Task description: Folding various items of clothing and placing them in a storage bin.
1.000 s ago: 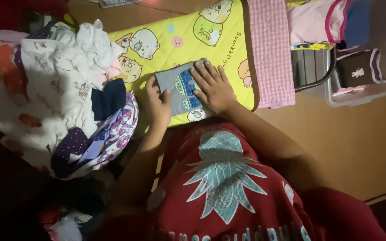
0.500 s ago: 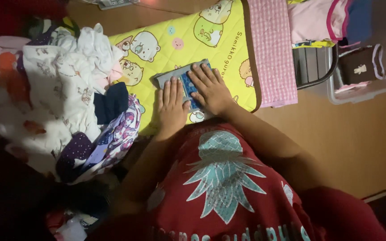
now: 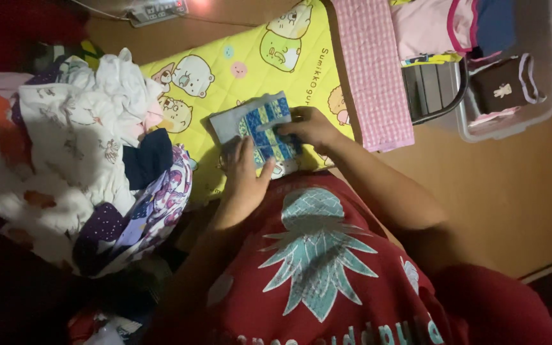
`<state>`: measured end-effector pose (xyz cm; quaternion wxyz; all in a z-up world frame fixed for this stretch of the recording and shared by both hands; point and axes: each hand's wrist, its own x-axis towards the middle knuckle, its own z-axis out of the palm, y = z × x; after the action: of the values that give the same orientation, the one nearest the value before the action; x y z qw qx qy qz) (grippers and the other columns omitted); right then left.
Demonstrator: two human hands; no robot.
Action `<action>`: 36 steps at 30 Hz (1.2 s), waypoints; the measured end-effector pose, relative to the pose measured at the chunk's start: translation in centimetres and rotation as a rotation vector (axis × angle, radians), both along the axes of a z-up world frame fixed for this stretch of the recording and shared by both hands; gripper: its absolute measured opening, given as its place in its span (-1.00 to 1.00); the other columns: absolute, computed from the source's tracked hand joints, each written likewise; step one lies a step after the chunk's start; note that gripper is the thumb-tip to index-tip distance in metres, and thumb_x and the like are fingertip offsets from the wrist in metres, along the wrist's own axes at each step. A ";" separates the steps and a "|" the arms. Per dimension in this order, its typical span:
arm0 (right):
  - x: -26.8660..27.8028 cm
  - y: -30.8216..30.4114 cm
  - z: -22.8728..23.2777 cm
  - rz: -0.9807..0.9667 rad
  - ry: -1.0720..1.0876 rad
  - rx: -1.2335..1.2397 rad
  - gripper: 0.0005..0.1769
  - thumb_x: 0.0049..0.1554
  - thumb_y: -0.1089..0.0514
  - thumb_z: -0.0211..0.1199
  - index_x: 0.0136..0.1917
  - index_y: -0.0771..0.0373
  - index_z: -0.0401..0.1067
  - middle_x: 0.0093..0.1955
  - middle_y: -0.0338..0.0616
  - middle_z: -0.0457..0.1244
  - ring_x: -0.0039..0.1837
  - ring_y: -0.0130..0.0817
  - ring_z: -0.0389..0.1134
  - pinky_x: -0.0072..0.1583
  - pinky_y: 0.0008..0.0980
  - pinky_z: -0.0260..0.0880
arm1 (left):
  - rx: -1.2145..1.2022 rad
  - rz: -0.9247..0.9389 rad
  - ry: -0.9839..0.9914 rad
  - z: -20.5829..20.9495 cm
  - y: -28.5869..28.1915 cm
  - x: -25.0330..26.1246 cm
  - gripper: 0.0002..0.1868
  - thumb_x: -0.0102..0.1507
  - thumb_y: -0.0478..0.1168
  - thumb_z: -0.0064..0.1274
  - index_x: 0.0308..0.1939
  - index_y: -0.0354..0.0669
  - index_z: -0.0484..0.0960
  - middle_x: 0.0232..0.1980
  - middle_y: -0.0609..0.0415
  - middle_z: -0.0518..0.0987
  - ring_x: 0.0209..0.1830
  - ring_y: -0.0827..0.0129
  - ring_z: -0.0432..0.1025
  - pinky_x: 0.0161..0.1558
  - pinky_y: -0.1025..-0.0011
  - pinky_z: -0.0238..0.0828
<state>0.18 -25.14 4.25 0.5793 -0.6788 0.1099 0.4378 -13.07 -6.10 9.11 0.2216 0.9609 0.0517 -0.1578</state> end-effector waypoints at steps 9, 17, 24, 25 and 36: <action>-3.6 3.2 12.9 0.561 -0.950 0.130 -0.29 -0.01 0.20 0.47 0.37 0.45 0.37 0.04 0.16 0.37 0.01 -0.03 0.43 0.11 -0.16 0.45 | -2.348 0.810 0.330 1.7 2.5 3.2 -0.17 0.40 0.36 -0.13 0.44 -0.29 0.39 0.38 -0.20 0.45 0.38 -0.09 0.36 0.42 -0.09 0.23; -4.9 -2.2 5.9 0.120 -0.900 0.172 -0.72 0.16 0.24 0.31 0.17 0.27 0.49 0.03 -0.07 0.40 0.08 -0.21 0.43 0.18 -0.20 0.43 | -2.394 0.504 0.442 -2.5 2.9 3.9 -0.27 0.18 -0.08 0.06 0.42 -0.32 0.43 0.30 -0.25 0.54 0.23 -0.15 0.42 0.25 -0.15 0.27; -3.9 -3.4 6.6 -0.500 0.535 0.609 -0.20 0.12 -0.40 0.12 0.40 0.18 0.31 0.37 -0.03 0.30 0.35 -0.04 0.30 0.32 0.11 0.27 | -2.435 0.633 0.504 -3.0 0.6 4.5 -0.08 -0.09 -0.20 0.01 0.42 -0.30 0.36 0.38 -0.21 0.47 0.40 -0.10 0.37 0.53 -0.11 0.15; -4.1 -3.7 5.7 -0.501 0.535 0.611 -0.20 0.12 -0.40 0.12 0.40 0.18 0.31 0.37 -0.03 0.30 0.35 -0.04 0.30 0.32 0.11 0.27 | -2.433 0.633 0.506 -3.2 0.7 4.5 -0.08 -0.09 -0.20 0.01 0.42 -0.30 0.36 0.38 -0.21 0.47 0.40 -0.10 0.37 0.53 -0.11 0.15; -3.7 -6.1 1.1 -0.520 0.100 0.594 -0.31 0.34 0.35 -0.03 0.69 0.06 0.04 0.33 0.07 0.26 0.10 -0.20 0.24 0.08 -0.03 0.25 | -1.624 0.447 0.488 -5.7 3.8 6.4 -0.33 0.21 -0.54 0.00 0.42 -0.28 0.29 0.25 -0.09 0.51 0.27 0.14 0.42 0.29 0.07 0.39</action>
<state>-3.53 -31.28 5.33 0.8359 -0.4091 0.1744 0.3217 -6.69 -2.34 3.46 0.8457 0.4128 0.1564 -0.2999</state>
